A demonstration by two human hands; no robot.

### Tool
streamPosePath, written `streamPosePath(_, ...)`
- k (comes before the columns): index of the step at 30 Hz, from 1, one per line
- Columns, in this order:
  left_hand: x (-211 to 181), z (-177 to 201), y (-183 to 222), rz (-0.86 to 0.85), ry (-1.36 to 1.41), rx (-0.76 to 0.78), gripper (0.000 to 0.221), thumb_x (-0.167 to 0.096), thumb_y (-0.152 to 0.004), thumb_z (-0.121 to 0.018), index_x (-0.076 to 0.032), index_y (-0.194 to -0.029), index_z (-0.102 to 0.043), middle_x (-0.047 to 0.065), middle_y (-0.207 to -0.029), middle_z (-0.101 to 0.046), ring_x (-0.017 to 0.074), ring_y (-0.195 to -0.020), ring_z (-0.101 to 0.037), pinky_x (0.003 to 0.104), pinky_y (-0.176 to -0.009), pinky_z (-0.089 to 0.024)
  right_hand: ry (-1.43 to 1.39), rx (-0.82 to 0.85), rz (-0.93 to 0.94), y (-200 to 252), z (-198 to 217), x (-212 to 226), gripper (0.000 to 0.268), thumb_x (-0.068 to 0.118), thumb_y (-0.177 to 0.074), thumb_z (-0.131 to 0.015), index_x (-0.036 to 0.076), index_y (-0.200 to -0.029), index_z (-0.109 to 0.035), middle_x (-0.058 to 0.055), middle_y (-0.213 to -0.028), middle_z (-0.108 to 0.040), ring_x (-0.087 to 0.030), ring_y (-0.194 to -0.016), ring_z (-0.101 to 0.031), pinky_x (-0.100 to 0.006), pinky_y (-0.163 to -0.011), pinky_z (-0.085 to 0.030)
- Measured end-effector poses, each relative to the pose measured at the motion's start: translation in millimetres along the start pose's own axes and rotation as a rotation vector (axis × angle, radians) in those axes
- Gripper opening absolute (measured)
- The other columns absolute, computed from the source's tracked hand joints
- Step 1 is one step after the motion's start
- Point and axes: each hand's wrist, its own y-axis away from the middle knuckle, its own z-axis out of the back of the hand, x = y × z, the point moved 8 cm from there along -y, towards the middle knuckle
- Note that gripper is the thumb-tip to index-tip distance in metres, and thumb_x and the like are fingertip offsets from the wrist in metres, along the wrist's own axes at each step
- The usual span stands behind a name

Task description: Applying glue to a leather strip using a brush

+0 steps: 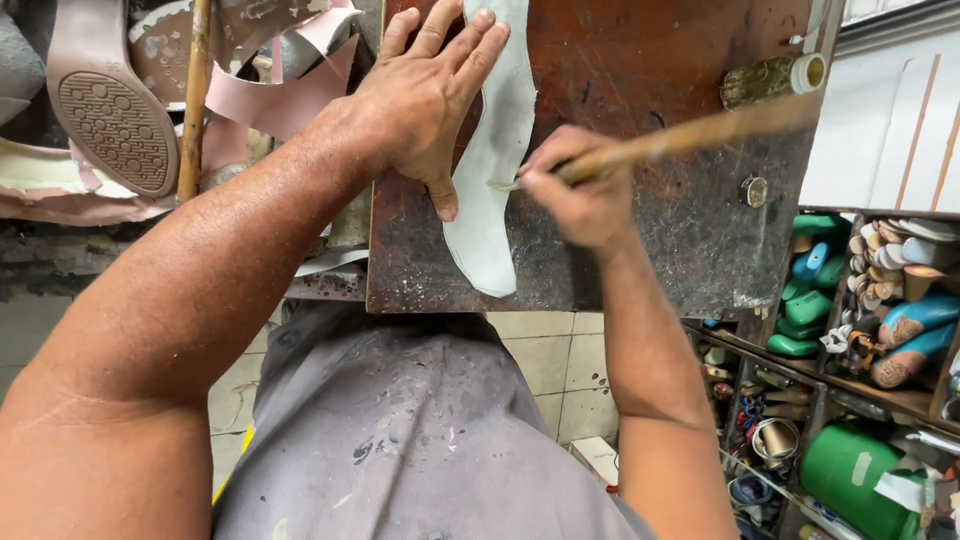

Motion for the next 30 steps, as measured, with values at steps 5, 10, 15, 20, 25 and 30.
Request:
streamPosePath(5, -2, 2, 3, 0.045, 0.010, 0.117, 0.187, -0.073, -0.029, -0.101, -0.011, -0.162, 0.015, 0.009, -0.175, 0.008, 0.0340, -0.157, 0.015, 0.057, -0.123, 0.008, 0.434, -0.190, 0.066, 4, 16, -7, 0.014, -0.002, -0.098, -0.062, 0.004, -0.087, -0.059, -0.014, -0.085, -0.063, -0.026, -0.082, -0.064, -0.038, -0.075, -0.058)
streamPosePath(10, 2, -5, -1, 0.035, -0.008, 0.041, 0.195, -0.077, -0.017, -0.101, -0.013, -0.163, 0.012, 0.007, -0.176, 0.001, 0.0350, -0.156, 0.012, 0.057, -0.121, 0.005, 0.312, -0.110, 0.012, 33, 10, 18, 0.014, -0.002, -0.093, -0.066, 0.009, -0.087, -0.061, -0.006, -0.078, -0.064, -0.015, -0.065, -0.059, -0.028, -0.056, -0.051)
streamPosePath(15, -1, 1, 0, 0.044, 0.029, 0.099, 0.191, -0.074, -0.026, -0.103, -0.011, -0.161, 0.016, 0.010, -0.176, 0.003, 0.0364, -0.157, 0.013, 0.054, -0.122, 0.009, 0.212, -0.280, -0.103, -18, 43, -17, 0.012, 0.000, -0.101, -0.070, 0.010, -0.100, -0.062, -0.005, -0.078, -0.063, -0.014, -0.059, -0.061, -0.025, -0.046, -0.054)
streamPosePath(20, -2, 2, 3, 0.046, 0.021, 0.092, 0.190, -0.077, -0.027, -0.101, -0.011, -0.161, 0.016, 0.010, -0.176, 0.005, 0.0365, -0.157, 0.013, 0.055, -0.122, 0.009, 0.532, -0.510, 0.121, -43, 65, -13, 0.012, 0.008, -0.095, -0.074, 0.008, -0.098, -0.062, -0.006, -0.096, -0.065, -0.021, -0.089, -0.067, -0.036, -0.084, -0.058)
streamPosePath(25, -1, 0, 2, 0.081, 0.004, 0.126, 0.190, -0.073, -0.027, -0.102, -0.011, -0.161, 0.016, 0.008, -0.176, 0.007, 0.0346, -0.157, 0.014, 0.053, -0.123, 0.008, 0.324, -0.256, 0.087, -15, 2, 6, 0.009, 0.001, -0.098, -0.062, 0.009, -0.095, -0.059, -0.010, -0.086, -0.064, -0.020, -0.073, -0.064, -0.031, -0.062, -0.057)
streamPosePath(30, -2, 4, 1, 0.038, -0.036, 0.069, 0.194, -0.071, -0.016, -0.103, -0.009, -0.164, 0.007, 0.012, -0.175, 0.002, 0.0355, -0.157, 0.010, 0.054, -0.122, 0.004, 0.260, -0.062, 0.146, 15, -35, 51, 0.017, -0.006, -0.086, -0.061, 0.009, -0.078, -0.060, -0.004, -0.070, -0.059, -0.012, -0.061, -0.047, -0.029, -0.057, -0.040)
